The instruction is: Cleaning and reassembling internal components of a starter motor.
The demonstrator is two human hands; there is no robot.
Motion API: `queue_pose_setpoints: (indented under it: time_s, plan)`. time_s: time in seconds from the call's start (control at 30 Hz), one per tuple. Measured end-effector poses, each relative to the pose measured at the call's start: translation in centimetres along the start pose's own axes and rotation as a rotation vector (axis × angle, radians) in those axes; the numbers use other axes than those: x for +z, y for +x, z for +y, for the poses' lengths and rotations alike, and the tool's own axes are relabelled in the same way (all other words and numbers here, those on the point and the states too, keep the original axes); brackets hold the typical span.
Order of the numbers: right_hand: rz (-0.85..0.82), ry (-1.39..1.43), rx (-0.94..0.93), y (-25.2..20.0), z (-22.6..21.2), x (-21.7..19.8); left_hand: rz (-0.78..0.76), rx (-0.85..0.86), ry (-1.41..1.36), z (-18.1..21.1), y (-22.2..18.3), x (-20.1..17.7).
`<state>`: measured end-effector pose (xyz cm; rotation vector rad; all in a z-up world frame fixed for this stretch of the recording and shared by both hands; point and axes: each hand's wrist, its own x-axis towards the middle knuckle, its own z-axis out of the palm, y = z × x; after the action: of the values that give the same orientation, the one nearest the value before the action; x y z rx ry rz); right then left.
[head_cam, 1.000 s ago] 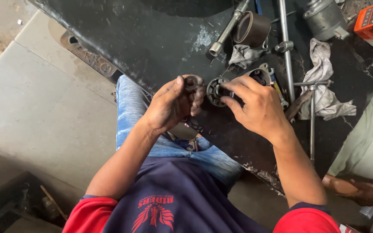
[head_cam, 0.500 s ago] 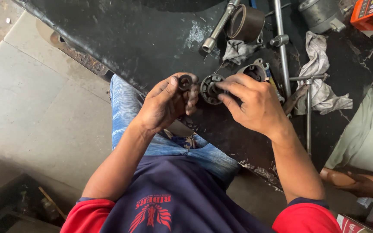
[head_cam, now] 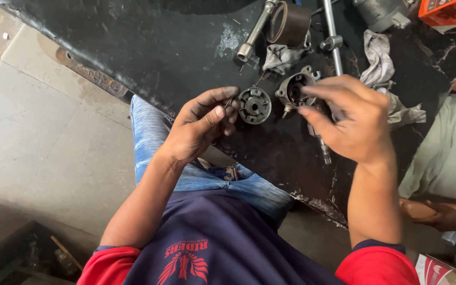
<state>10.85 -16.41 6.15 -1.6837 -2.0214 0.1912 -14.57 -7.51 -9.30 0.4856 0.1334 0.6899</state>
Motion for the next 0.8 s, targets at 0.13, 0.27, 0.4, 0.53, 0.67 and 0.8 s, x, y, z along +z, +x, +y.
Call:
queue_pose_setpoints:
  time_s: [0.13, 0.27, 0.4, 0.53, 0.67, 0.8]
  plan:
    - [0.086, -0.023, 0.031, -3.0, -0.3, -1.5, 0.028, 0.000, 0.049, -0.5, 0.0, 0.0]
    - [0.144, 0.025, 0.087, -6.2, 0.8, -0.5, 0.078, 0.034, 0.288, -0.7, -0.2, 0.4]
    - [0.318, 0.094, 0.105, -11.0, 5.5, 0.3, 0.118, 0.065, 0.509, -1.2, -0.3, 1.6]
    - [0.558, 0.360, 0.348, -13.7, 8.7, 0.6, 0.106, 0.125, 0.660, -2.2, -0.6, 2.4]
    - [0.656, 0.537, 0.339, -13.7, 8.3, 0.4, 0.143, 0.184, 0.808, -2.7, -0.3, 3.1]
    - [0.562, 0.443, 0.356, -13.5, 7.3, 0.9, 0.197, 0.171, 0.815, -2.9, -0.5, 2.5]
